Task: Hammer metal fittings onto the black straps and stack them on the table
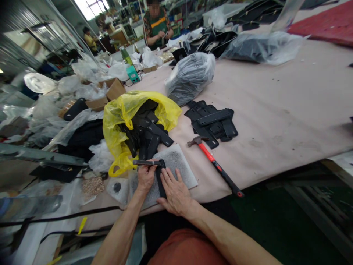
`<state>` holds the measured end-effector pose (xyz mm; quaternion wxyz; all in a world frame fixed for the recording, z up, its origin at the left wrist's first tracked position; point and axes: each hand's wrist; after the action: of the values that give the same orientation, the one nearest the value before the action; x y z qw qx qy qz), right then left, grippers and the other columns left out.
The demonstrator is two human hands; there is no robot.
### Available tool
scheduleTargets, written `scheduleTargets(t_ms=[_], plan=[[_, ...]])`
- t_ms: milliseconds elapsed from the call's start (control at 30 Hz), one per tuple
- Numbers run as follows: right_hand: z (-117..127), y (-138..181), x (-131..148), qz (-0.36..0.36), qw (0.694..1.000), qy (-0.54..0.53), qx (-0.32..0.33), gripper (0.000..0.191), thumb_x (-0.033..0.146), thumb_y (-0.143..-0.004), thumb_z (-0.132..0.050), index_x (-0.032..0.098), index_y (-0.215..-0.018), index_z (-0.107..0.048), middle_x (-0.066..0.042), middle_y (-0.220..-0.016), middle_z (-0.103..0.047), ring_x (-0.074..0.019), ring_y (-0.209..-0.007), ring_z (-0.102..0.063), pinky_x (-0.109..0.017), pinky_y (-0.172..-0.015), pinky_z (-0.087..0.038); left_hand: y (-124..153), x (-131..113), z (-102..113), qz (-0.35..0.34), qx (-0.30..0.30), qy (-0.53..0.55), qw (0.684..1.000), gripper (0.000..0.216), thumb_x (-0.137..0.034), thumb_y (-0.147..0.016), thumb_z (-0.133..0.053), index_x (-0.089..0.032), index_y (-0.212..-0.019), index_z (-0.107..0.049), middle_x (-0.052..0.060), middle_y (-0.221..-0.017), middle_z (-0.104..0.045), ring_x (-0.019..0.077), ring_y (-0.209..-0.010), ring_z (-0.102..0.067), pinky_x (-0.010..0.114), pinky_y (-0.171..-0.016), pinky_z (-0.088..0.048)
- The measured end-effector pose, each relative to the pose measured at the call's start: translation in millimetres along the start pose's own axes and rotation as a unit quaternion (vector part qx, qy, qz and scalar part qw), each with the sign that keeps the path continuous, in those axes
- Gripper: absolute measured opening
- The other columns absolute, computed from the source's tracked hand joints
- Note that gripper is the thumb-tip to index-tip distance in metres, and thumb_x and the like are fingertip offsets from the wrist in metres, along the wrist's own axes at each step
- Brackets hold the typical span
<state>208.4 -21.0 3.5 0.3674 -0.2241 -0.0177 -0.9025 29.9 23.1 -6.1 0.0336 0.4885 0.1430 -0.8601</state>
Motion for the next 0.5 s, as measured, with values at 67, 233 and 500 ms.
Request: scheduleTargets(t_ms=[67,233,500], plan=[[0,0,0,-0.002,1.000,-0.001,0.000,0.084,0.052,-0.088,-0.053,0.001,-0.150,-0.029,-0.021,-0.158,-0.024,-0.0365,-0.147,-0.016,-0.058,-0.119,-0.005,-1,0,0,-0.018,0.010,-0.009,1.000,0.016,-0.023,-0.088,-0.058,-0.020,-0.097,-0.070,0.005,-0.100,-0.074,0.0197,-0.096,-0.069,0.035,-0.090,-0.054],[-1,1,1,-0.006,1.000,-0.008,-0.004,0.083,0.050,-0.087,-0.054,0.002,-0.150,-0.029,-0.021,-0.157,-0.025,-0.0362,-0.147,-0.015,-0.057,-0.119,-0.003,-4,0,-1,-0.046,0.024,-0.055,0.997,0.017,-0.020,-0.088,-0.056,-0.021,-0.097,-0.070,0.004,-0.099,-0.075,0.0192,-0.096,-0.069,0.034,-0.091,-0.054],[26,-1,-13,-0.022,0.998,-0.050,-0.035,0.060,0.047,-0.090,-0.053,0.014,-0.139,-0.047,-0.016,-0.147,-0.046,-0.0331,-0.137,-0.036,-0.055,-0.115,-0.022,-1,3,-13,-0.067,0.018,-0.165,0.984,0.018,-0.019,-0.090,-0.052,-0.021,-0.100,-0.066,0.007,-0.100,-0.074,0.0215,-0.097,-0.070,0.033,-0.087,-0.054]])
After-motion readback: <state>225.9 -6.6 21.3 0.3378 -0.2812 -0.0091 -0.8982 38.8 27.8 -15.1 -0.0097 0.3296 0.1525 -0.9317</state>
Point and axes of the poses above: each hand's wrist, its own y-axis away from the middle knuckle, its own z-axis out of the back of the hand, x = y × z
